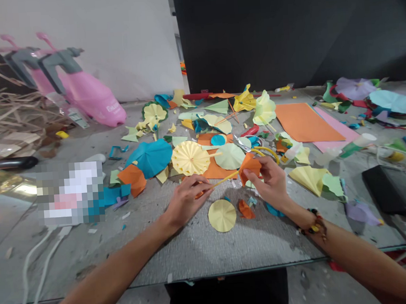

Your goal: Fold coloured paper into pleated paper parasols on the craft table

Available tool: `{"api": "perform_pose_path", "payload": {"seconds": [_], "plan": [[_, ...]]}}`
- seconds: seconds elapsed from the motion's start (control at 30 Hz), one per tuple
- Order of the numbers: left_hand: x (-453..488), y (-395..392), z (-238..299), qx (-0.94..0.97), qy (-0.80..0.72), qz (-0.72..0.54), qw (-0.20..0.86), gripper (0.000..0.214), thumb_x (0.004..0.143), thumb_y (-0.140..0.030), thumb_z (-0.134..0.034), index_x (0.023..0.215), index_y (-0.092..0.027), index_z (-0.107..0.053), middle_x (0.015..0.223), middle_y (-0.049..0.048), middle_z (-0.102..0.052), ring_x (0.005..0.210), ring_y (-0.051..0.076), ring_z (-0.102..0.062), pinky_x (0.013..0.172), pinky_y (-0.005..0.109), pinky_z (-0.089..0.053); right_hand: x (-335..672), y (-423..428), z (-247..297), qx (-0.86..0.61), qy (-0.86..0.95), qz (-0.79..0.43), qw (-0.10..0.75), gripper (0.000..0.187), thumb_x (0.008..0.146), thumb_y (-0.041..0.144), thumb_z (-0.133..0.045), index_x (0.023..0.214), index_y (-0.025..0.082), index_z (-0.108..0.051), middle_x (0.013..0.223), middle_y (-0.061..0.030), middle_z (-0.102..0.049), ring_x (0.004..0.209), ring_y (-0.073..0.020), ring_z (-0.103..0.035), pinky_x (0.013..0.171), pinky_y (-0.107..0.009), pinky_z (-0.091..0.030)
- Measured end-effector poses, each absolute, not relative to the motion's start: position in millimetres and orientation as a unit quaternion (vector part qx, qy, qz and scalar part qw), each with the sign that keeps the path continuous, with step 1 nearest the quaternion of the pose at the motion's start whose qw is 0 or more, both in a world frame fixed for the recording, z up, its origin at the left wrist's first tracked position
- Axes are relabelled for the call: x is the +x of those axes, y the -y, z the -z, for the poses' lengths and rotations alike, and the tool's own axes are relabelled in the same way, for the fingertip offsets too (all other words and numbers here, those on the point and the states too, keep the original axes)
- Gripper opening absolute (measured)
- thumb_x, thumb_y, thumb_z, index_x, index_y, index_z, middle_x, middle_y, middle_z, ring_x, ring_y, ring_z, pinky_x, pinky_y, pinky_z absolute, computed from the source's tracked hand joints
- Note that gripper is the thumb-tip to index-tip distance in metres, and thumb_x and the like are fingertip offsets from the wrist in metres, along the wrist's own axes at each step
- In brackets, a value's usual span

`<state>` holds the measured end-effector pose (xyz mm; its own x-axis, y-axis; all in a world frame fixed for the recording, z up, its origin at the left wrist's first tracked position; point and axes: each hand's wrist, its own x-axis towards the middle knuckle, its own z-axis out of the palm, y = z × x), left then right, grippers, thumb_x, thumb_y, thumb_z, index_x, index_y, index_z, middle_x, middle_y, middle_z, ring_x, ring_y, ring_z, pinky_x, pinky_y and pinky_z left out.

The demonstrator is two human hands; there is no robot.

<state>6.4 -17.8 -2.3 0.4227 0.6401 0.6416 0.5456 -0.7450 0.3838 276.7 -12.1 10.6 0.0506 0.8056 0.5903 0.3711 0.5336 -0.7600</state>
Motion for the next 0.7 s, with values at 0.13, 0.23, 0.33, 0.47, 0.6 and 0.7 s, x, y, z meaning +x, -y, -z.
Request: {"api": "perform_pose_path", "payload": {"seconds": [0.13,0.23,0.33,0.47,0.6,0.7], "plan": [[4.4,18.6,-0.6,0.849,-0.351,-0.393,0.026,0.009,0.098,-0.021,-0.067,0.103,-0.021,-0.075,0.102,0.0049,-0.071,0.092,0.017,-0.070,0.083,0.032,-0.058,275.0,11.7,-13.1,-0.447,0.641,-0.234,0.578,0.027,0.085,0.037,-0.079,0.101,0.022,-0.062,0.087,-0.0013,-0.070,0.071,-0.0144,-0.067,0.061,-0.026,-0.058],[3.2,18.8,-3.1,0.854,-0.351,-0.383,0.004,0.009,0.098,-0.020,-0.067,0.104,-0.021,-0.074,0.102,0.0048,-0.071,0.091,0.017,-0.070,0.082,0.032,-0.056,276.1,10.2,-13.1,-0.442,0.635,-0.274,0.572,0.027,0.086,0.036,-0.079,0.102,0.022,-0.063,0.089,-0.0017,-0.070,0.073,-0.0147,-0.069,0.064,-0.027,-0.060],[2.5,18.5,-5.0,0.857,-0.348,-0.380,-0.030,0.010,0.099,-0.019,-0.065,0.104,-0.021,-0.073,0.100,0.0043,-0.072,0.090,0.017,-0.070,0.082,0.032,-0.055,277.7,7.7,-12.0,-0.429,0.635,-0.298,0.569,0.029,0.086,0.036,-0.079,0.106,0.022,-0.063,0.091,-0.0023,-0.072,0.075,-0.0156,-0.071,0.065,-0.028,-0.062],[3.0,18.7,-6.7,0.860,-0.344,-0.373,-0.052,0.011,0.100,-0.018,-0.063,0.105,-0.020,-0.072,0.100,0.0043,-0.072,0.089,0.016,-0.069,0.081,0.032,-0.054,277.3,6.9,-13.9,-0.419,0.641,-0.298,0.570,0.025,0.087,0.035,-0.078,0.102,0.022,-0.063,0.089,-0.0016,-0.072,0.073,-0.0155,-0.071,0.062,-0.026,-0.062],[4.0,19.8,-8.2,0.860,-0.344,-0.370,-0.076,0.011,0.100,-0.016,-0.063,0.104,-0.020,-0.071,0.099,0.0036,-0.072,0.087,0.016,-0.069,0.081,0.032,-0.053,275.0,10.0,-18.2,-0.426,0.656,-0.274,0.560,0.018,0.087,0.033,-0.077,0.095,0.022,-0.064,0.083,-0.0003,-0.070,0.069,-0.0153,-0.069,0.059,-0.026,-0.061],[3.4,20.9,-10.6,0.865,-0.339,-0.357,-0.097,0.015,0.099,-0.011,-0.060,0.104,-0.020,-0.070,0.100,0.0038,-0.073,0.087,0.016,-0.069,0.082,0.032,-0.053,274.4,11.9,-20.0,-0.437,0.666,-0.250,0.550,0.017,0.087,0.033,-0.076,0.094,0.022,-0.066,0.081,0.0001,-0.070,0.067,-0.0148,-0.067,0.056,-0.026,-0.058]]}}
